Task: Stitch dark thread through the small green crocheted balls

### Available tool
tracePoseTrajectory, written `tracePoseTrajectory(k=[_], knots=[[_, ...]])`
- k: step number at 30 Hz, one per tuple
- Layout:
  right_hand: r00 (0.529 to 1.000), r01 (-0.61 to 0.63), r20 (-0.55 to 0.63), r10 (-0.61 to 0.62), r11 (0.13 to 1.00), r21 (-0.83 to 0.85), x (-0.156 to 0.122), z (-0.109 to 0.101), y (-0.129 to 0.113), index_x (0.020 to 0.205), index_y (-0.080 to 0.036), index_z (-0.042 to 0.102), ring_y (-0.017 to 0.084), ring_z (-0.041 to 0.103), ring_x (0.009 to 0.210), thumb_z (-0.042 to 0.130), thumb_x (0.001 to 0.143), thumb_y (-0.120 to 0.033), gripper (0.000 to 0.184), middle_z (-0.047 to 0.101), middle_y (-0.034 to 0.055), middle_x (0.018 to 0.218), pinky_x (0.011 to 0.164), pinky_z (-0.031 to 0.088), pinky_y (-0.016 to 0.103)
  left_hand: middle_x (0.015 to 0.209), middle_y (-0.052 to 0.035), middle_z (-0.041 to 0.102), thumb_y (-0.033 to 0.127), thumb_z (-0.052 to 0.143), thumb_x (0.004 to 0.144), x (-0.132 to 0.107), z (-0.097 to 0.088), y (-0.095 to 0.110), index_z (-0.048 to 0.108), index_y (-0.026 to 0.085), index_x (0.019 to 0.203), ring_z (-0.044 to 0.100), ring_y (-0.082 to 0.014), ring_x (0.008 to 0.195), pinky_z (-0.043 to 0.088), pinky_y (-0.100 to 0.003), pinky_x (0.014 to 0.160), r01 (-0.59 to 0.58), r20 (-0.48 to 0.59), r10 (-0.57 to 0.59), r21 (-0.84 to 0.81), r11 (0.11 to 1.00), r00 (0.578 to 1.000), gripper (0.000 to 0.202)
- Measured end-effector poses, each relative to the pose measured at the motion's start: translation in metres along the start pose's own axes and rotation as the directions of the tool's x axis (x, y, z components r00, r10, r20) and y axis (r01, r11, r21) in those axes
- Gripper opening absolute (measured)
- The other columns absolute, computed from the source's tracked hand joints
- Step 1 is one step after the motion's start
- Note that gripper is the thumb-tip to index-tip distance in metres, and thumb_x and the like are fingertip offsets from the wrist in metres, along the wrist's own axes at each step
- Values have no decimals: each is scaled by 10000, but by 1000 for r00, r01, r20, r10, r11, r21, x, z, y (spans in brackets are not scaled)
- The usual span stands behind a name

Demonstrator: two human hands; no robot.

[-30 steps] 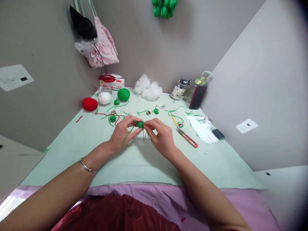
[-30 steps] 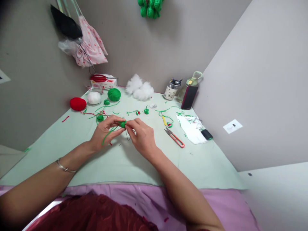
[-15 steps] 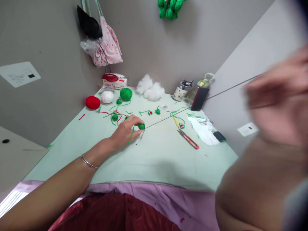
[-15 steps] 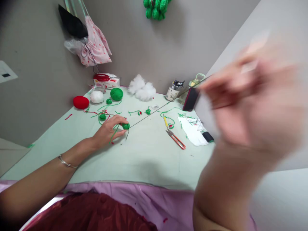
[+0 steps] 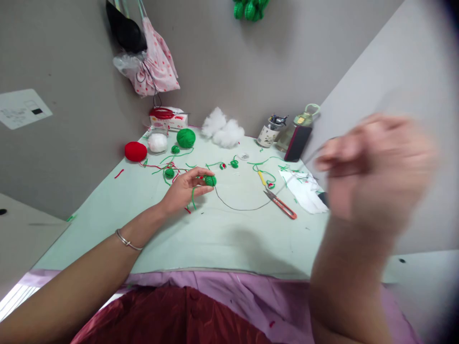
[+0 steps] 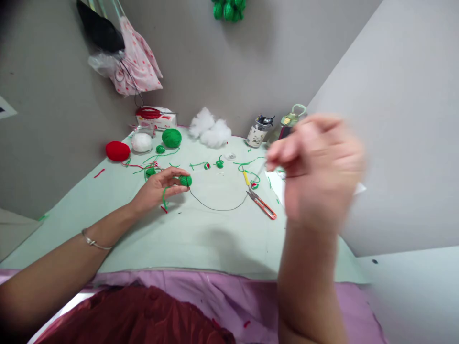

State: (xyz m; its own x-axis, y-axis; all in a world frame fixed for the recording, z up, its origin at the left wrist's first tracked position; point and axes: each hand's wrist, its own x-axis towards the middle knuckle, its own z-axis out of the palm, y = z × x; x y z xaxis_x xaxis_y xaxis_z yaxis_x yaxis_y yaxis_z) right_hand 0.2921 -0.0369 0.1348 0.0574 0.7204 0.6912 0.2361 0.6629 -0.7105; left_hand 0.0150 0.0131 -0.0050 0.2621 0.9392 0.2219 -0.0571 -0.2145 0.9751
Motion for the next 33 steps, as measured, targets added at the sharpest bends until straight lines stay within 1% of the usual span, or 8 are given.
tracePoseTrajectory(k=[1, 2, 5, 8, 12, 20, 28, 33], knots=[[999, -36, -27, 39, 996, 82, -4, 13, 9, 865, -253, 647, 131, 602, 618, 683, 936, -383, 153, 575, -8, 677, 525, 445, 272, 964, -48, 724, 371, 851, 766, -1, 0, 3, 714, 220, 1056, 689, -196, 860, 556, -366, 854, 13, 13, -13, -31, 999, 1000, 354], [993, -114, 22, 112, 988, 107, -11, 28, 19, 842, -236, 659, 125, 591, 620, 715, 904, -360, 150, 605, -3, 711, 514, 431, 262, 978, -52, 728, 397, 834, 793, -1, 1, 5, 718, 221, 1065, 699, -201, 874, 560, -382, 880, 28, 28, -26, -57, 998, 999, 344], [948, -286, 162, 275, 957, 45, -34, 65, 46, 793, -200, 713, 93, 513, 608, 764, 835, -340, 156, 649, 9, 784, 516, 396, 248, 1024, -60, 728, 429, 781, 856, -4, 1, 10, 720, 215, 1081, 713, -206, 912, 567, -405, 935, 48, 50, -42, -120, 992, 998, 316], [895, -388, 241, 376, 922, 5, -51, 83, 55, 784, -179, 728, 88, 470, 598, 744, 833, -346, 175, 628, 3, 726, 521, 369, 248, 1054, -55, 723, 394, 798, 851, -4, 0, 9, 704, 213, 1126, 716, -201, 931, 564, -400, 961, 57, 36, -52, -146, 988, 998, 342], [838, -467, 323, 440, 884, 7, -59, 87, 51, 813, -162, 719, 84, 430, 571, 716, 842, -353, 193, 573, -15, 659, 518, 344, 248, 1061, -59, 729, 385, 807, 847, -3, -2, 7, 697, 206, 1153, 717, -205, 959, 551, -399, 987, 76, 33, -72, -144, 987, 997, 371], [746, -563, 414, 522, 826, -27, -65, 93, 52, 789, -150, 682, 79, 402, 563, 691, 834, -341, 196, 516, -36, 616, 532, 331, 243, 1061, -43, 740, 340, 813, 838, -3, -1, 10, 701, 229, 1107, 690, -193, 992, 528, -380, 988, 18, 8, -18, -118, 993, 1000, 312], [725, -590, 407, 556, 806, -51, -65, 94, 55, 773, -159, 679, 89, 406, 570, 692, 811, -344, 189, 526, -26, 622, 521, 321, 246, 1065, -52, 742, 335, 818, 831, -2, -3, 5, 680, 227, 1111, 690, -203, 1003, 517, -361, 969, -21, -7, 21, -71, 997, 1000, 331], [717, -609, 398, 572, 792, -41, -66, 96, 55, 764, -160, 675, 89, 398, 569, 696, 803, -358, 204, 513, -28, 617, 514, 319, 244, 1040, -44, 735, 318, 844, 800, -2, -3, 7, 671, 217, 1062, 681, -195, 974, 517, -344, 936, -47, -39, 45, -34, 998, 998, 330]])
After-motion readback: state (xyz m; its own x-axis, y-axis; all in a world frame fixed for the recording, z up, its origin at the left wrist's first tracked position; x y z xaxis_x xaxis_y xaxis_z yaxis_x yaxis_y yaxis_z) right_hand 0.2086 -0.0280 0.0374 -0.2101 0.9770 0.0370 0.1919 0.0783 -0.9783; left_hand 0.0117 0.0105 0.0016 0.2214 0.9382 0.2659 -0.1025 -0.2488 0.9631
